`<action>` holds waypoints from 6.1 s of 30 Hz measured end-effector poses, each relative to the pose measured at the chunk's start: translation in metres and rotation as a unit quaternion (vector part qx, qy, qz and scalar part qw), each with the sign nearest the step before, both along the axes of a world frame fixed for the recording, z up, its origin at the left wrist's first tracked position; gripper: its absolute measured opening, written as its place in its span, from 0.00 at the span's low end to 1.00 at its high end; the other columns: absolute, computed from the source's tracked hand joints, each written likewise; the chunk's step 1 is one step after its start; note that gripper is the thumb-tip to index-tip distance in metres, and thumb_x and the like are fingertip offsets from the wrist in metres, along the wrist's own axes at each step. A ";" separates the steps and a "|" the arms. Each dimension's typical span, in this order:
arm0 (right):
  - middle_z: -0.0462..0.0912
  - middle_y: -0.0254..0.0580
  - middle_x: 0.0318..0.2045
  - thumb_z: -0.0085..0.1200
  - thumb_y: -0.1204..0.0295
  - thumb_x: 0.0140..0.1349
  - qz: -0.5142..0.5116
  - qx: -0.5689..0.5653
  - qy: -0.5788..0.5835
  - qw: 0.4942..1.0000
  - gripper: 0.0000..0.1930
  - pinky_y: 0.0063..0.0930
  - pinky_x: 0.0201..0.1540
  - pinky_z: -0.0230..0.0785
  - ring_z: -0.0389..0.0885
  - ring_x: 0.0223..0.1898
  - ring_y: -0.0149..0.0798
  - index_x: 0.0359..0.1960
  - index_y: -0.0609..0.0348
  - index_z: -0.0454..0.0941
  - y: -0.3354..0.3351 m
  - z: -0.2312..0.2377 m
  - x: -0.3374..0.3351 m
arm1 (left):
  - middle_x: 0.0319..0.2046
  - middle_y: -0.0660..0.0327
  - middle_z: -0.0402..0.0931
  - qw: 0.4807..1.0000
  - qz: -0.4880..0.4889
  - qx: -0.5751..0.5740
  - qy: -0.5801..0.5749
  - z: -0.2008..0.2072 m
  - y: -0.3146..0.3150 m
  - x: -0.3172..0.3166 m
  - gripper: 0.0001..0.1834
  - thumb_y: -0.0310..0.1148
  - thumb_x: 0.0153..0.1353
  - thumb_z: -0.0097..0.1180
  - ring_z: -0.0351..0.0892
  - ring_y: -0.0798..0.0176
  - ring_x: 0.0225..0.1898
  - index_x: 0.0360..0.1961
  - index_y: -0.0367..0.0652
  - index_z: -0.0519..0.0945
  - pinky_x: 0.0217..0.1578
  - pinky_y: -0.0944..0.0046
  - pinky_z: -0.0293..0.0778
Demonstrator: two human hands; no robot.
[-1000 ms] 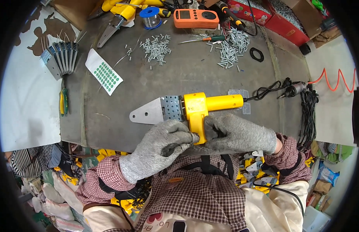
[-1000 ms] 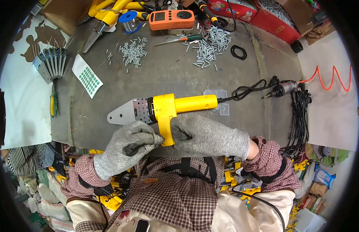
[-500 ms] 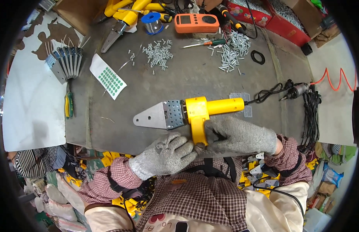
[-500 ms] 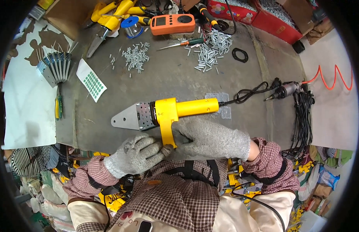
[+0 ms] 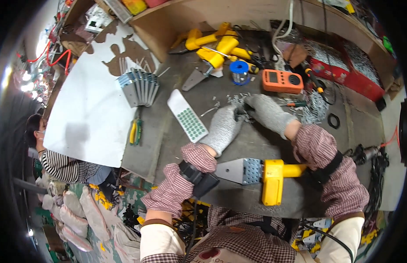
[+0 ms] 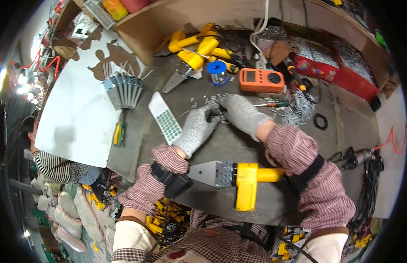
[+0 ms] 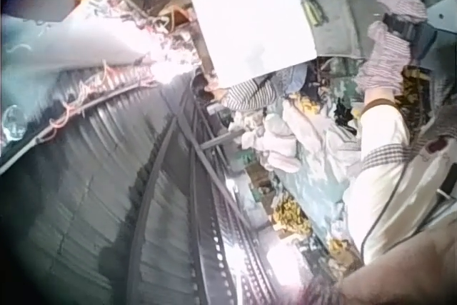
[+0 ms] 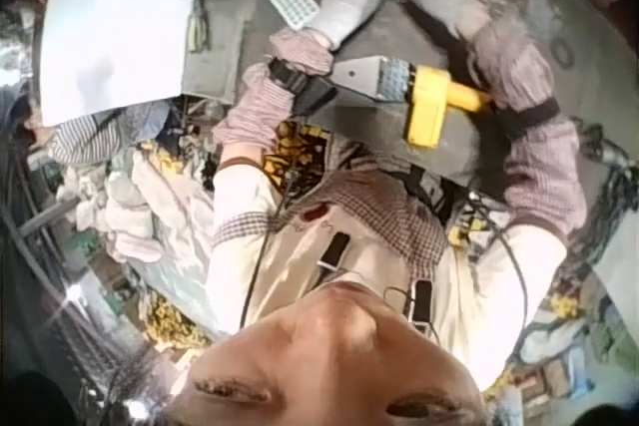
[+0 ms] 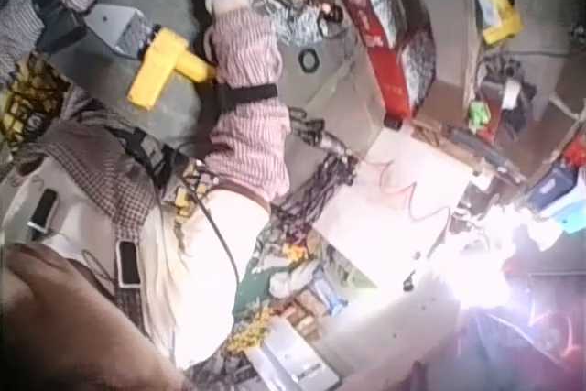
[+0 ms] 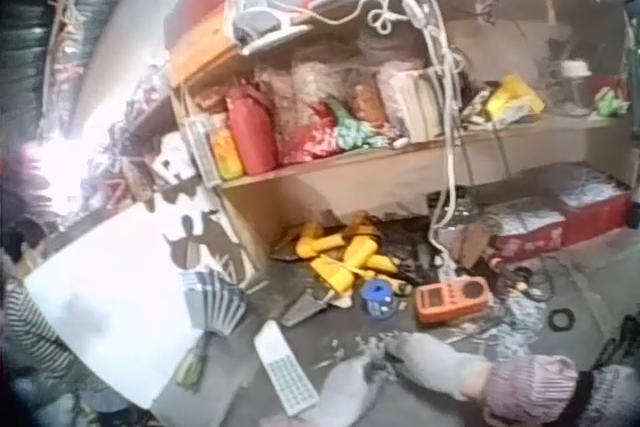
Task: Assembling a yellow plastic component by soldering wires and driving screws with manual and pneumatic tools.
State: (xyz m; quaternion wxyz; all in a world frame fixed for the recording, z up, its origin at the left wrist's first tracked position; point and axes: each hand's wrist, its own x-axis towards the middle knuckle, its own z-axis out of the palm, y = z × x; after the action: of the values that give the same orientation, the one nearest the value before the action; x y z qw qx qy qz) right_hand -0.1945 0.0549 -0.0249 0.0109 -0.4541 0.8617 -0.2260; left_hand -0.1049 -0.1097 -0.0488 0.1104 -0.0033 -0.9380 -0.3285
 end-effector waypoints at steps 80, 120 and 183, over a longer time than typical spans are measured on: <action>0.64 0.66 0.68 0.48 0.57 0.72 -0.516 0.213 0.067 0.827 0.20 0.53 0.64 0.66 0.68 0.63 0.71 0.57 0.58 0.75 0.373 0.002 0.137 | 0.56 0.51 0.78 0.929 -0.359 -0.084 -0.005 0.067 0.126 0.068 0.32 0.45 0.61 0.64 0.77 0.42 0.55 0.63 0.41 0.74 0.61 0.49 0.68; 0.81 0.49 0.45 0.60 0.56 0.60 0.021 -0.675 -0.222 0.703 0.31 0.38 0.26 0.73 0.79 0.25 0.41 0.63 0.55 0.68 0.189 0.027 0.147 | 0.46 0.53 0.78 0.939 -0.332 -0.059 -0.061 0.022 0.154 0.066 0.23 0.45 0.65 0.57 0.79 0.48 0.49 0.57 0.47 0.77 0.49 0.50 0.77; 0.81 0.44 0.23 0.69 0.54 0.60 0.222 -0.463 -0.215 0.831 0.25 0.33 0.16 0.79 0.84 0.17 0.40 0.45 0.59 0.72 0.118 0.077 0.196 | 0.36 0.49 0.83 0.950 -0.312 -0.016 0.001 0.017 0.141 0.069 0.15 0.39 0.57 0.64 0.84 0.45 0.40 0.41 0.41 0.84 0.46 0.49 0.76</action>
State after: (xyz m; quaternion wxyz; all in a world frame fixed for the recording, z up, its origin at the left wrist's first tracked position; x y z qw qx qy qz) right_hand 0.0013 0.1728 0.0521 0.0341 -0.5251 0.5077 -0.6821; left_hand -0.0362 0.0313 -0.0314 0.0035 -0.2980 -0.8953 -0.3311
